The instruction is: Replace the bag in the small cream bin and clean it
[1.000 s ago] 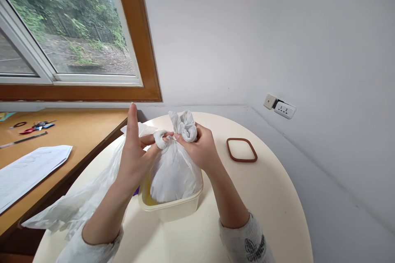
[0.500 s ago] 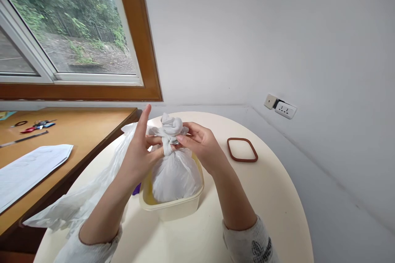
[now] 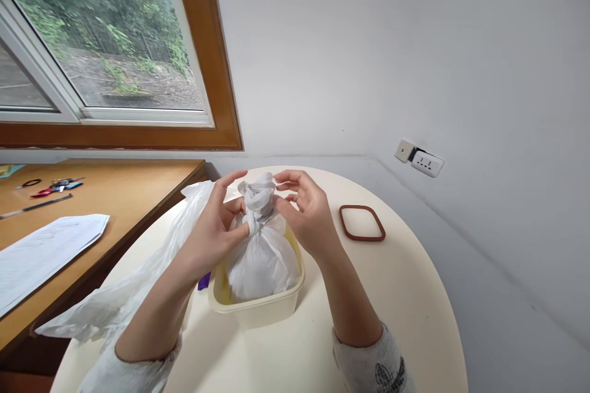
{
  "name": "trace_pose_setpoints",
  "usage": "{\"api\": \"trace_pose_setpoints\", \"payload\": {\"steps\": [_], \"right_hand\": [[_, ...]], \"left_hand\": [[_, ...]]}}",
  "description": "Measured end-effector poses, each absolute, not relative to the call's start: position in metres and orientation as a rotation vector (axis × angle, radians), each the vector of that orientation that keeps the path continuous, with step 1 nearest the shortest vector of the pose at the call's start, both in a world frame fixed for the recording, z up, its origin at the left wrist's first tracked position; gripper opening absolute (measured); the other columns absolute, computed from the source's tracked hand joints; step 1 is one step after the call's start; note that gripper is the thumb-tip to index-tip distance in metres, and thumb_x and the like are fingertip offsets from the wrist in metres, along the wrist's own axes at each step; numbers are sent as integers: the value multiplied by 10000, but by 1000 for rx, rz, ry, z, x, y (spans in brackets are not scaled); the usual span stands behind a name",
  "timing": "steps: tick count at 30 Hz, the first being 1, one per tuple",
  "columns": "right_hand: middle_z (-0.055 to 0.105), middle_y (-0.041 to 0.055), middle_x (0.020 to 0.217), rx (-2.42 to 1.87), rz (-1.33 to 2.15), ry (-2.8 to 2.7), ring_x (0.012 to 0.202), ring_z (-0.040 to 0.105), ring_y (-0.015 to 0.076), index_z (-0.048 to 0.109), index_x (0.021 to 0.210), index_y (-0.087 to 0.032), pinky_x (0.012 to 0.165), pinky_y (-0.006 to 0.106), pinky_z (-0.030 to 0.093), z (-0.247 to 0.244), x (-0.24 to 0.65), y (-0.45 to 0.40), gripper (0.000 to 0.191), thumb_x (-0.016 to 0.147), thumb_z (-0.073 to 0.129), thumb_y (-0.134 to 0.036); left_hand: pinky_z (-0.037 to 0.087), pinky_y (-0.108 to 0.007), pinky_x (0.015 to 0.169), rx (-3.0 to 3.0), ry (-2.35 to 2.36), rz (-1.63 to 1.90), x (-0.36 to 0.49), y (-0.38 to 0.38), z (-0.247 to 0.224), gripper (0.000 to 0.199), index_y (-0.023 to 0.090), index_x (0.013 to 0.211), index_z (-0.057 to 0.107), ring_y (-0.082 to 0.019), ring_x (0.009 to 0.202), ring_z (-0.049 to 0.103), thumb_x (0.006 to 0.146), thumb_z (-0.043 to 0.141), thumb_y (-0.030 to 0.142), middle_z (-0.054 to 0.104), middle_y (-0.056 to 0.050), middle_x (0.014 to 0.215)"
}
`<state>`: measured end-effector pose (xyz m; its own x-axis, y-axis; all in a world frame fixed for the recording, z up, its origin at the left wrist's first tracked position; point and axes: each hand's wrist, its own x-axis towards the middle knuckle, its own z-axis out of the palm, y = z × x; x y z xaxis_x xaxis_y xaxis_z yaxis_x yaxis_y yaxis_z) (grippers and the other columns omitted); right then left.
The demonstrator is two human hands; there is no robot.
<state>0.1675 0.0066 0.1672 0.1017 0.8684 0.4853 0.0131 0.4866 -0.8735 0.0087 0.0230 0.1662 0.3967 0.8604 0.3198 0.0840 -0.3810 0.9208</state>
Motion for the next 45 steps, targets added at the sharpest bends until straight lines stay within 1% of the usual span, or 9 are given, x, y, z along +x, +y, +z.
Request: {"api": "trace_pose_setpoints", "payload": {"steps": [7, 15, 21, 26, 31, 34, 37, 39, 45], "right_hand": [[630, 29, 918, -733, 353, -1502, 939, 578, 180, 563, 740, -229, 834, 357, 429, 170, 162, -9, 155, 761, 473, -105], [664, -19, 876, -889, 119, -1942, 907, 593, 148, 547, 783, -226, 896, 352, 327, 169, 152, -10, 288, 732, 379, 1], [637, -14, 829, -1009, 99, -1988, 786, 530, 142, 551, 831, -220, 815, 321, 328, 167, 155, -8, 267, 718, 408, -26], [615, -6, 823, -1053, 110, -1977, 752, 509, 142, 550, 860, -215, 763, 308, 329, 168, 158, -8, 288, 718, 391, -21], [604, -10, 809, -1139, 147, -1980, 722, 511, 132, 556, 851, -215, 741, 304, 329, 169, 166, -6, 306, 733, 358, -15], [596, 6, 833, -1145, 118, -1912, 798, 534, 155, 562, 825, -217, 795, 333, 343, 171, 171, -7, 279, 728, 379, -30], [591, 33, 971, -980, 115, -1846, 958, 539, 192, 569, 834, -231, 875, 374, 354, 175, 173, -14, 256, 713, 432, -52], [603, 30, 999, -860, 168, -1843, 974, 548, 197, 565, 827, -243, 876, 378, 373, 177, 171, -19, 226, 721, 461, -73], [627, -29, 754, -936, 230, -2046, 729, 551, 133, 546, 782, -230, 804, 326, 373, 174, 161, -18, 150, 752, 503, -89]], "left_hand": [[329, -179, 502, 1757, 815, 963, 7, 19, 167, 485, 311, 1145, 321, -81, 579, 418, 739, 478, 96, 430, 51, 741], [341, -193, 565, 1761, 710, 927, 8, 18, 168, 379, 270, 1011, 305, -84, 630, 435, 739, 491, 84, 458, 48, 762], [348, -197, 588, 1742, 724, 955, 12, 17, 165, 337, 254, 923, 291, -95, 698, 462, 728, 510, 88, 414, 50, 752], [306, -189, 524, 1789, 778, 1028, 16, 16, 162, 282, 229, 823, 326, -77, 622, 393, 684, 491, 48, 380, 52, 736], [293, -181, 505, 1750, 808, 993, 15, 18, 162, 293, 241, 862, 329, -73, 593, 385, 680, 477, 65, 394, 59, 728], [274, -177, 489, 1730, 851, 979, 15, 18, 163, 310, 244, 858, 313, -70, 569, 373, 666, 500, 86, 386, 65, 712], [249, -184, 481, 1771, 898, 995, 15, 17, 164, 284, 228, 785, 307, -68, 545, 319, 638, 494, 72, 343, 68, 679], [236, -194, 482, 1811, 921, 1001, 15, 16, 164, 268, 220, 741, 298, -74, 547, 292, 632, 487, 63, 312, 68, 654], [240, -209, 486, 1896, 880, 985, 14, 15, 165, 257, 212, 695, 302, -85, 567, 290, 636, 485, 43, 332, 67, 631]]}}
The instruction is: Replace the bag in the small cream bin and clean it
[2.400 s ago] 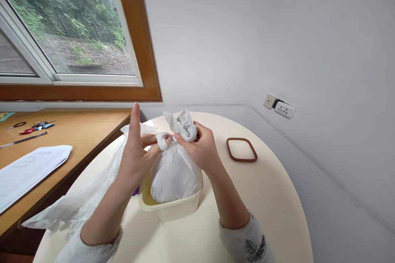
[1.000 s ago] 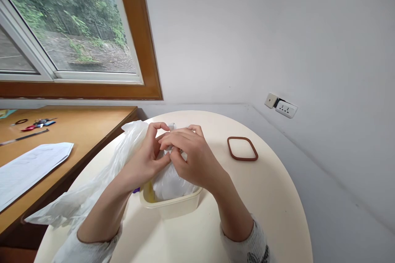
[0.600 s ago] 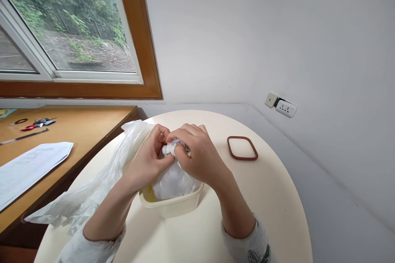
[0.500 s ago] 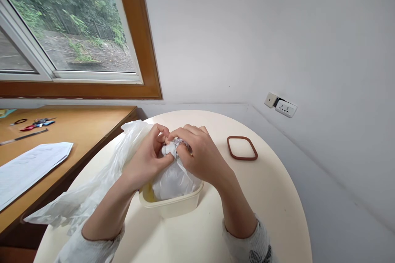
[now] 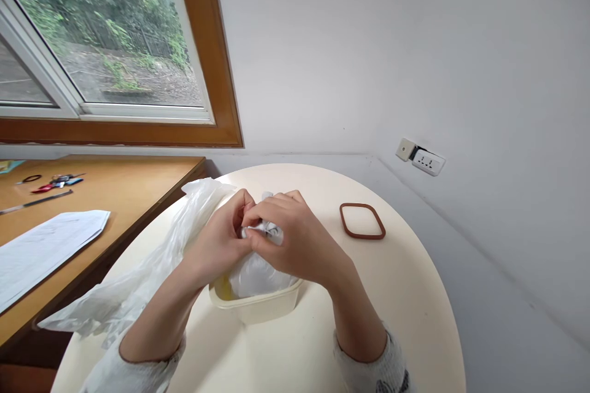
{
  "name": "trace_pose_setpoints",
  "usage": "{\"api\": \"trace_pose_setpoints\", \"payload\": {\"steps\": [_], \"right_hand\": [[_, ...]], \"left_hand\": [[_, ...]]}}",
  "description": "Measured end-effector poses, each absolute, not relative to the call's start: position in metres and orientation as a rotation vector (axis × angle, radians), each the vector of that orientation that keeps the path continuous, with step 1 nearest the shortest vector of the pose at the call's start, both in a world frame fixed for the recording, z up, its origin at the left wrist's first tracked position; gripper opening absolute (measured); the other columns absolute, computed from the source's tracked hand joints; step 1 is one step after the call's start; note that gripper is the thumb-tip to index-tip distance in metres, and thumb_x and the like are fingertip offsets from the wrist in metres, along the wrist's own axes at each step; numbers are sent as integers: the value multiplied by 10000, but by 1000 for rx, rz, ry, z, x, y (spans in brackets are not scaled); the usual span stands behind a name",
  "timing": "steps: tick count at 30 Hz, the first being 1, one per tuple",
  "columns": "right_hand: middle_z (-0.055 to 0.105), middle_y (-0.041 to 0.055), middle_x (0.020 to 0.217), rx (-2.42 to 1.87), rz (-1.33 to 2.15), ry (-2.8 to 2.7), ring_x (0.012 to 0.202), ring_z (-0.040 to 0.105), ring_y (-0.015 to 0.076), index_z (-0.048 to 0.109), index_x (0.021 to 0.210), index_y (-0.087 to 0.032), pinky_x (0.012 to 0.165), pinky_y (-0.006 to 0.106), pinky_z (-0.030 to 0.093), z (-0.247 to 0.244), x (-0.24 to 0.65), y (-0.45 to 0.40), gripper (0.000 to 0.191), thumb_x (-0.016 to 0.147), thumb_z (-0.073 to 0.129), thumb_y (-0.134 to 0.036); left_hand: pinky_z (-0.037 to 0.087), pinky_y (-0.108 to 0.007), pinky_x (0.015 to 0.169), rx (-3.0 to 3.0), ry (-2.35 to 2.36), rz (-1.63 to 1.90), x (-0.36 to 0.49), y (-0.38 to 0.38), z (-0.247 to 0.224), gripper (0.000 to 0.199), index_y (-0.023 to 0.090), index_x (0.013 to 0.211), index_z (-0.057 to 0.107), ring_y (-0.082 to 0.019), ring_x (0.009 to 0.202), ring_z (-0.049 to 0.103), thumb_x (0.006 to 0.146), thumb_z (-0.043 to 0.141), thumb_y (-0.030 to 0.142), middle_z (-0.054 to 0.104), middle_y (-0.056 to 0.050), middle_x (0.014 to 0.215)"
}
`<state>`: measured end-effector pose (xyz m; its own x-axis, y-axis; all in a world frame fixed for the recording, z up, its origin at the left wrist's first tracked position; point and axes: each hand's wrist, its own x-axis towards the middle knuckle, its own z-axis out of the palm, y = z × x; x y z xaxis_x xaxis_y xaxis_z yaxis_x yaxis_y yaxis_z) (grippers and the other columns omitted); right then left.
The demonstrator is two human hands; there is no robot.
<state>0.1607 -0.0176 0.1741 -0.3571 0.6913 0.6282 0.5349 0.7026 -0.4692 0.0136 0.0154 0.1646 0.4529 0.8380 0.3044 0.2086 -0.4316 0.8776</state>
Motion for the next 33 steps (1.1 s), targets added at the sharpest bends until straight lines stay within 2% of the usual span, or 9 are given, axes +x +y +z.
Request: {"api": "trace_pose_setpoints", "payload": {"steps": [7, 16, 22, 33], "right_hand": [[625, -20, 802, -980, 198, -2028, 743, 521, 128, 531, 755, -214, 759, 300, 360, 170, 162, -10, 181, 720, 486, -42], [595, -7, 835, -944, 303, -2024, 805, 528, 135, 517, 797, -208, 777, 295, 381, 171, 167, -9, 256, 668, 439, -1], [546, -25, 806, -1028, 296, -2008, 742, 503, 120, 471, 795, -206, 708, 271, 362, 172, 169, -10, 213, 667, 473, -35], [522, -46, 702, -1029, 403, -1990, 660, 449, 101, 453, 692, -199, 706, 268, 325, 169, 175, -5, 162, 675, 432, -39]], "left_hand": [[267, -221, 532, 1931, 834, 1003, 10, 17, 167, 218, 207, 740, 353, -87, 608, 350, 677, 500, 59, 377, 57, 683], [265, -210, 532, 1849, 831, 1089, 15, 19, 163, 282, 209, 700, 282, -80, 607, 303, 665, 510, 46, 342, 66, 665], [291, -203, 548, 1822, 840, 1112, 14, 20, 163, 283, 205, 692, 298, -76, 622, 351, 662, 532, 47, 379, 65, 673], [346, -205, 572, 1757, 770, 1116, 16, 19, 162, 287, 206, 682, 303, -88, 651, 440, 679, 548, 57, 488, 54, 689]]}}
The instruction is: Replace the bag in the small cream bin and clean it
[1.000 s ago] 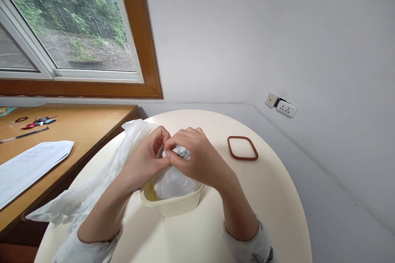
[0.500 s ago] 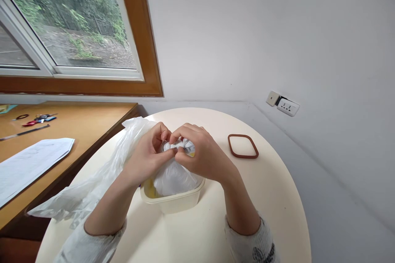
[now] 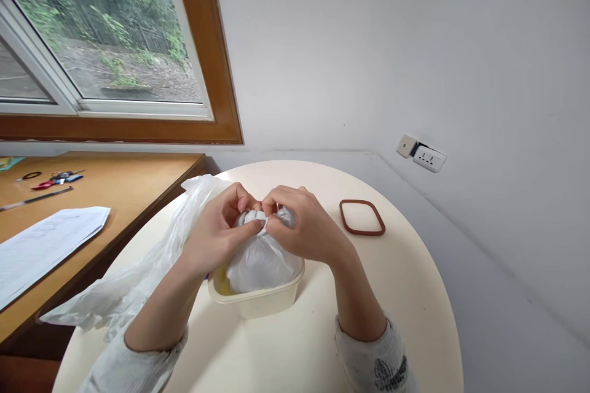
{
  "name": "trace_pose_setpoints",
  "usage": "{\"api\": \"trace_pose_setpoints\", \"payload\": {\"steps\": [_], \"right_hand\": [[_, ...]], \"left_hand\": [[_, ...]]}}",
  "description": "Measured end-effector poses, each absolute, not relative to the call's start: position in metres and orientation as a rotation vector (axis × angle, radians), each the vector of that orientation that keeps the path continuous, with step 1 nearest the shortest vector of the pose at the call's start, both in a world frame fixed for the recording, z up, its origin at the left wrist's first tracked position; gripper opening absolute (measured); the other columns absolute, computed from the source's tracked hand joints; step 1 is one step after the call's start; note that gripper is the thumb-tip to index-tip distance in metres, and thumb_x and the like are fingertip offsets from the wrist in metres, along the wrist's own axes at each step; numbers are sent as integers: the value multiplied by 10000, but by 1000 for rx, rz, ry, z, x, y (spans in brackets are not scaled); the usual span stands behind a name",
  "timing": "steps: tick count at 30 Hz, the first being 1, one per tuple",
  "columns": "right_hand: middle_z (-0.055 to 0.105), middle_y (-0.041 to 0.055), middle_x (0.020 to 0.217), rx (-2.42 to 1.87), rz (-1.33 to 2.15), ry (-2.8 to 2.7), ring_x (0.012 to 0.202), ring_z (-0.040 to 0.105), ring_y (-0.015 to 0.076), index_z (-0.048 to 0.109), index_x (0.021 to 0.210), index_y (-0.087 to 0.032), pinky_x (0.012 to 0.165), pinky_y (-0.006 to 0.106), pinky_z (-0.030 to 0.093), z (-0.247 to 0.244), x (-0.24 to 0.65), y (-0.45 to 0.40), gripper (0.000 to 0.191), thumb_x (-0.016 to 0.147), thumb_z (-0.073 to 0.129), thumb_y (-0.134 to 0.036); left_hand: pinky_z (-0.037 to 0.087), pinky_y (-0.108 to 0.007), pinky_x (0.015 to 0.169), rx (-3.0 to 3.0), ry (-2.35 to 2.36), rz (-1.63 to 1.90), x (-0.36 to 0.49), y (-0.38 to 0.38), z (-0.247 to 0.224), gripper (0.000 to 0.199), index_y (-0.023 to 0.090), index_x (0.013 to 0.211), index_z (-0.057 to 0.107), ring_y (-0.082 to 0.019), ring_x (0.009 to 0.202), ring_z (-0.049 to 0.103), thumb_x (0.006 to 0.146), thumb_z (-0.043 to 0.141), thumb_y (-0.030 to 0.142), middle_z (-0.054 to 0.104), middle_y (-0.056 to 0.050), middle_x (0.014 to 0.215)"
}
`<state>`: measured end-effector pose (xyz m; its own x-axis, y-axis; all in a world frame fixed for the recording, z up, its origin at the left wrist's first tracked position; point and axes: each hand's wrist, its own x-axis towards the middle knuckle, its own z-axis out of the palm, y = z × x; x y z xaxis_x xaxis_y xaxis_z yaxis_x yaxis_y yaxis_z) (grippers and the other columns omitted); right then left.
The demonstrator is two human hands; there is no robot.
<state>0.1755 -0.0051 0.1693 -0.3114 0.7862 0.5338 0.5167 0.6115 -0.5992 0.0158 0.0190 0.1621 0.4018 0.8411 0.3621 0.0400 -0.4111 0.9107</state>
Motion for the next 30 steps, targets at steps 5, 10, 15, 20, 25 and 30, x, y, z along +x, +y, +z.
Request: {"api": "trace_pose_setpoints", "payload": {"steps": [5, 10, 15, 20, 25, 30], "right_hand": [[475, -29, 683, -953, 541, -2013, 651, 419, 108, 435, 663, -196, 639, 248, 348, 169, 182, -2, 154, 687, 419, -45], [481, -2, 746, -905, 524, -2014, 726, 441, 132, 454, 664, -194, 692, 271, 365, 168, 186, 0, 149, 692, 431, -49], [521, 22, 841, -832, 649, -1979, 800, 486, 148, 497, 725, -194, 744, 293, 386, 166, 191, 3, 196, 718, 375, -41], [559, 27, 926, -790, 729, -1975, 878, 510, 154, 515, 751, -198, 792, 305, 392, 167, 195, 4, 291, 642, 346, 12], [539, 19, 936, -795, 708, -2043, 889, 497, 145, 510, 864, -206, 771, 283, 395, 166, 197, 2, 329, 630, 429, 11], [528, -3, 846, -867, 667, -2020, 794, 477, 125, 481, 818, -207, 715, 263, 384, 163, 193, 4, 218, 680, 481, -37]], "left_hand": [[368, -205, 583, 1706, 773, 1135, 17, 19, 163, 301, 203, 668, 299, -86, 651, 467, 677, 563, 58, 535, 46, 707], [375, -199, 563, 1606, 761, 1176, 18, 19, 161, 301, 206, 687, 305, -79, 618, 468, 686, 575, 72, 517, 54, 686], [358, -194, 521, 1496, 726, 1176, 18, 21, 161, 278, 212, 725, 328, -67, 555, 471, 704, 577, 90, 524, 60, 689], [354, -191, 498, 1400, 677, 1156, 19, 22, 162, 277, 211, 728, 338, -65, 533, 488, 699, 593, 108, 540, 54, 707], [372, -191, 508, 1408, 682, 1127, 18, 22, 161, 219, 205, 737, 385, -72, 555, 496, 720, 599, 162, 523, 51, 695], [389, -204, 530, 1554, 797, 1131, 17, 24, 159, 148, 206, 823, 477, -103, 598, 519, 735, 596, 211, 566, 28, 711]]}}
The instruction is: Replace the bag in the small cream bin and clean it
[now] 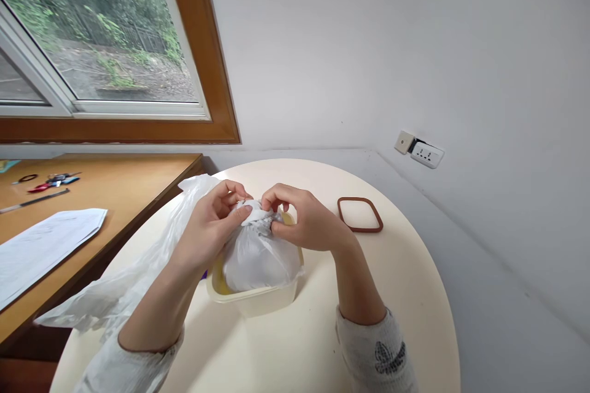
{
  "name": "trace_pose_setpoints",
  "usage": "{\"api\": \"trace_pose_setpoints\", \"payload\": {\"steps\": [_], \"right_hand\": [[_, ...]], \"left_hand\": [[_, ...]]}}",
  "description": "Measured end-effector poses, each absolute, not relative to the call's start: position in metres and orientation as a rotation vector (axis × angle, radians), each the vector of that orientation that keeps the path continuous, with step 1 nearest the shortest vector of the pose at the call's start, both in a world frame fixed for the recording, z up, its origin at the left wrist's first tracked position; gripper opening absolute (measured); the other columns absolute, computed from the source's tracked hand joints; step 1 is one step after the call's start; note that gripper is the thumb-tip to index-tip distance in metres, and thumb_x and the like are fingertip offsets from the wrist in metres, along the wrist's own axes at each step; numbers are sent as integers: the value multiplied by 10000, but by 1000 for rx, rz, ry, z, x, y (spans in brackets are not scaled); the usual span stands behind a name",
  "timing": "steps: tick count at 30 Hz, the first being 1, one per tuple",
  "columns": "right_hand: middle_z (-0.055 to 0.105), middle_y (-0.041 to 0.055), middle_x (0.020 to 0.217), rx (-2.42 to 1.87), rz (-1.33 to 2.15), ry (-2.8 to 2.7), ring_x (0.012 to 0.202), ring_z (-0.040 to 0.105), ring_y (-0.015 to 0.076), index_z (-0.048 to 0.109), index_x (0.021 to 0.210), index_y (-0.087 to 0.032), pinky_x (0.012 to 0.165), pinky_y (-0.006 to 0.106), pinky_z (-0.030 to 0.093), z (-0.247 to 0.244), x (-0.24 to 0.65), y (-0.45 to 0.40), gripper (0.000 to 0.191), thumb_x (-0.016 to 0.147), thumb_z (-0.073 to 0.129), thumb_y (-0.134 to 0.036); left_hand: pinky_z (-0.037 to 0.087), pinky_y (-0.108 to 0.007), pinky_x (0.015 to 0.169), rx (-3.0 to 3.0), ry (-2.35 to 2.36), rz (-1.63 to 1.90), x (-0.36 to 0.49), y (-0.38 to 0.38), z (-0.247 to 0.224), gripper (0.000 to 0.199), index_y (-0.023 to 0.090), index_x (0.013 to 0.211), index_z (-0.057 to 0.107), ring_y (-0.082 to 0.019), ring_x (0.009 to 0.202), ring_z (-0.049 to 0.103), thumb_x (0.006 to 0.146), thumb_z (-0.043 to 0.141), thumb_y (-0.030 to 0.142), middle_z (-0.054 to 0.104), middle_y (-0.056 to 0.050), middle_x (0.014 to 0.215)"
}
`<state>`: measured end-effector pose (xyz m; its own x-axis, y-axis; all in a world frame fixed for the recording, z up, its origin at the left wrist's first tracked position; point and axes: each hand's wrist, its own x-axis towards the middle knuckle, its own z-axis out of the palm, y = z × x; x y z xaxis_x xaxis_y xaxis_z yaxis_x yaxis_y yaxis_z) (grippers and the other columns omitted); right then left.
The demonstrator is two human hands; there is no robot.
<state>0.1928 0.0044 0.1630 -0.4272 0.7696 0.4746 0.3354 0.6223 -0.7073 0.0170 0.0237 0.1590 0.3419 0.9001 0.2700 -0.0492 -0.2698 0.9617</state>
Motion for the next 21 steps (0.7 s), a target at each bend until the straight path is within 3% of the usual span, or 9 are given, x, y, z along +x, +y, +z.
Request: {"api": "trace_pose_setpoints", "payload": {"steps": [7, 16, 21], "right_hand": [[457, -27, 709, -864, 494, -1937, 665, 413, 108, 412, 709, -205, 652, 252, 364, 157, 177, 9, 177, 680, 452, -34], [396, -55, 614, -925, 280, -1852, 580, 361, 94, 356, 646, -205, 602, 242, 330, 148, 162, 10, 212, 647, 459, -20], [481, -25, 712, -917, 388, -1929, 671, 441, 113, 422, 715, -203, 664, 258, 369, 158, 168, 6, 148, 704, 483, -69]], "left_hand": [[404, -232, 576, 1683, 951, 1178, 17, 23, 159, 132, 187, 865, 618, -144, 682, 558, 762, 551, 234, 631, -20, 804], [396, -215, 575, 1722, 995, 1236, 15, 24, 160, 65, 199, 822, 570, -123, 681, 547, 787, 521, 222, 597, 11, 784], [373, -212, 537, 1687, 1042, 1239, 13, 25, 163, 38, 192, 789, 547, -114, 617, 524, 775, 526, 220, 578, 19, 702]]}}
